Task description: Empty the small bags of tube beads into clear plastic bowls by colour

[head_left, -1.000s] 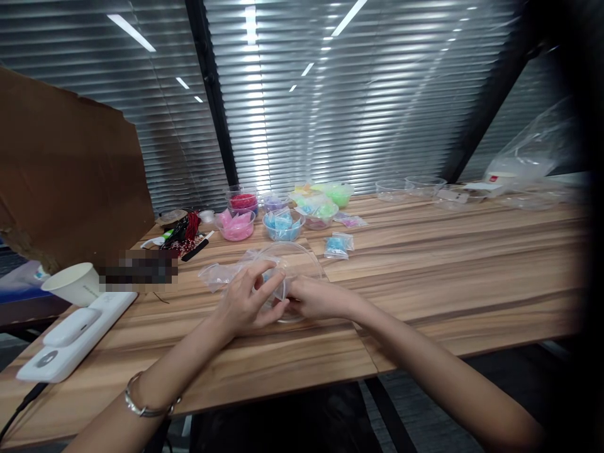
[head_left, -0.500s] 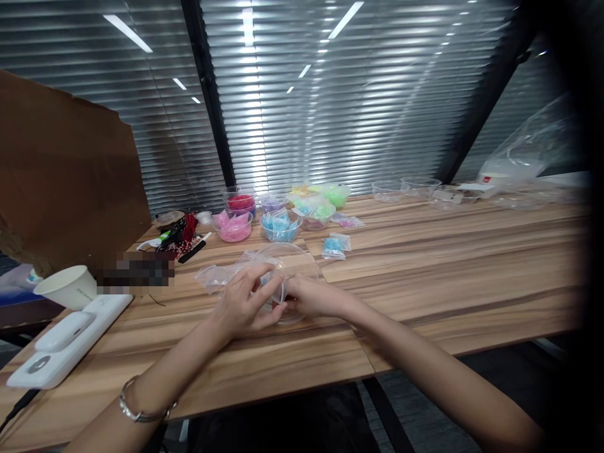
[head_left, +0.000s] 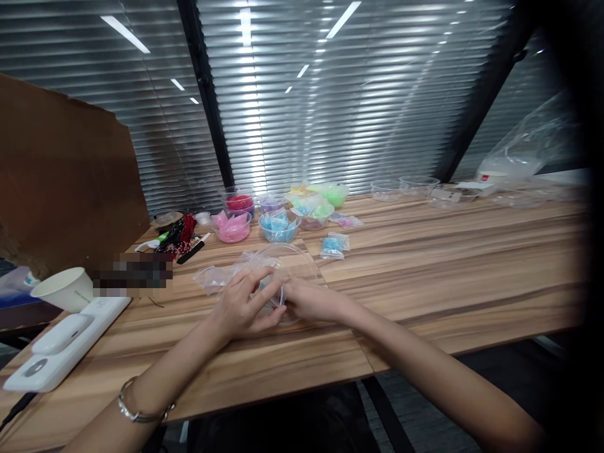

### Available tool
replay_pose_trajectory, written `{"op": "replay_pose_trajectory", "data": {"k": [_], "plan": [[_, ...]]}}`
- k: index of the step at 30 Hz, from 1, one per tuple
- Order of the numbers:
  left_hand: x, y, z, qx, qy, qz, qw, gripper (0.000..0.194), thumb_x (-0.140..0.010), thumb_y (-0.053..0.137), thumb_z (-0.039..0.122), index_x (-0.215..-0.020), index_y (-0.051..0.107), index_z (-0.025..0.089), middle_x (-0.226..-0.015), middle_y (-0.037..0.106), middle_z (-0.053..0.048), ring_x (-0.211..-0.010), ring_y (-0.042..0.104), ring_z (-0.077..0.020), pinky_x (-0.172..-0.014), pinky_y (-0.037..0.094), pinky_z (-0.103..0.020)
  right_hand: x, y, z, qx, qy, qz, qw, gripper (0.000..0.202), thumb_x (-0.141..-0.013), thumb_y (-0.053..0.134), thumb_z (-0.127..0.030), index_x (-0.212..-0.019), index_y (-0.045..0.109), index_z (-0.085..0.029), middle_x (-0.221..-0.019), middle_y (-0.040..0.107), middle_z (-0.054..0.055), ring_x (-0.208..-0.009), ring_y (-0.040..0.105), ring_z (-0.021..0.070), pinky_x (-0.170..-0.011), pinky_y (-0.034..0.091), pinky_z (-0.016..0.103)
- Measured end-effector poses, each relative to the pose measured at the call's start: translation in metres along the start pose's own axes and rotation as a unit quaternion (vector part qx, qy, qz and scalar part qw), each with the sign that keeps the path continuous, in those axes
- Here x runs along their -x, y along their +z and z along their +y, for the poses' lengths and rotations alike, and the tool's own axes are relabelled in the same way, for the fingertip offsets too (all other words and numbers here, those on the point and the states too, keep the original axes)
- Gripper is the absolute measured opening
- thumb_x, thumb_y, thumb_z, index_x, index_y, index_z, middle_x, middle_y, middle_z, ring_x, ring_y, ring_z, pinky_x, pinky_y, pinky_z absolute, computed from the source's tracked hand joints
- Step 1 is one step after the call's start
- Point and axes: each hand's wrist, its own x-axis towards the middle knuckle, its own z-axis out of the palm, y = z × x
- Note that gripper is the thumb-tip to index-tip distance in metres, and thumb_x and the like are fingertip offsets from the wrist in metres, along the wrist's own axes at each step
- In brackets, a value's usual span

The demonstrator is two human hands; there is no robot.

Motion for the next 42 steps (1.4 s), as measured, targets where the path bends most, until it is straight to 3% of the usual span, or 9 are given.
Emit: {"op": "replay_pose_trajectory", "data": {"k": [4, 8, 11, 18, 25, 33, 42], "plan": [[0.002, 0.001, -0.001, 0.003, 0.006, -0.001, 1.0, 0.051, -0.078, 0.067, 0.029, -0.124, 0.049, 0.015, -0.112, 0.06, -0.017, -0.079, 0.059, -0.0182, -0.07, 0.05, -0.033, 0.001, 0.0, -0.002, -0.001, -0.021, 0.026, 0.999, 0.032, -0.078, 0.046, 0.001, -0.1, 0.064, -0.014, -0.107, 0.067, 0.01, -0.098, 0.06, 0.0204, -0.085, 0.046, 0.033], [0.007, 0.003, -0.002, 0.023, -0.021, 0.005, 1.0, 0.061, -0.078, 0.069, 0.031, -0.132, 0.041, 0.021, -0.115, 0.06, -0.014, -0.086, 0.06, -0.0198, -0.071, 0.052, -0.032, 0.001, 0.0, -0.001, 0.023, -0.001, 0.053, 0.998, 0.02, -0.078, 0.047, -0.001, -0.083, 0.061, -0.014, -0.089, 0.067, 0.007, -0.08, 0.059, 0.018, -0.072, 0.045, 0.029], [0.008, 0.004, -0.003, 0.054, -0.06, 0.006, 0.997, 0.067, -0.079, 0.068, 0.031, -0.137, 0.036, 0.024, -0.116, 0.058, -0.013, -0.099, 0.06, -0.0238, -0.076, 0.054, -0.034, 0.001, 0.0, -0.001, 0.012, 0.024, 0.101, 0.995, 0.018, -0.082, 0.045, -0.002, -0.084, 0.056, -0.016, -0.082, 0.064, 0.004, -0.072, 0.056, 0.0156, -0.065, 0.041, 0.027], [0.008, 0.006, -0.002, 0.085, -0.08, 0.012, 0.993, 0.073, -0.077, 0.07, 0.026, -0.14, 0.033, 0.025, -0.117, 0.056, -0.013, -0.103, 0.058, -0.0241, -0.08, 0.055, -0.036, -0.004, -0.005, -0.001, -0.038, 0.036, 0.204, 0.978, 0.014, -0.087, 0.047, -0.006, -0.086, 0.054, -0.018, -0.083, 0.06, 0.001, -0.077, 0.055, 0.0149, -0.07, 0.04, 0.027], [0.01, 0.007, -0.002, 0.103, -0.096, 0.001, 0.99, 0.074, -0.076, 0.072, 0.024, -0.139, 0.034, 0.022, -0.118, 0.058, -0.015, -0.105, 0.059, -0.0252, -0.077, 0.055, -0.036, -0.008, -0.013, 0.001, -0.168, 0.053, 0.277, 0.944, 0.005, -0.089, 0.054, -0.019, -0.086, 0.059, -0.019, -0.082, 0.059, 0.0, -0.078, 0.054, 0.0147, -0.07, 0.041, 0.027], [0.009, 0.008, -0.002, 0.093, -0.119, -0.001, 0.988, 0.074, -0.077, 0.073, 0.029, -0.139, 0.033, 0.023, -0.119, 0.064, -0.013, -0.093, 0.064, -0.0221, -0.078, 0.053, -0.037, -0.007, -0.016, -0.002, -0.233, 0.042, 0.295, 0.926, 0.005, -0.089, 0.057, -0.023, -0.087, 0.059, -0.019, -0.081, 0.058, -0.001, -0.074, 0.052, 0.0127, -0.066, 0.04, 0.026], [0.007, 0.005, 0.0, 0.057, -0.169, -0.011, 0.984, 0.063, -0.076, 0.076, 0.033, -0.129, 0.042, 0.024, -0.103, 0.07, -0.007, -0.085, 0.06, -0.021, -0.077, 0.045, -0.037, -0.007, -0.018, -0.003, -0.26, 0.042, 0.298, 0.918, 0.007, -0.088, 0.06, -0.027, -0.087, 0.059, -0.019, -0.082, 0.058, 0.0, -0.074, 0.053, 0.0124, -0.068, 0.042, 0.026]]}}
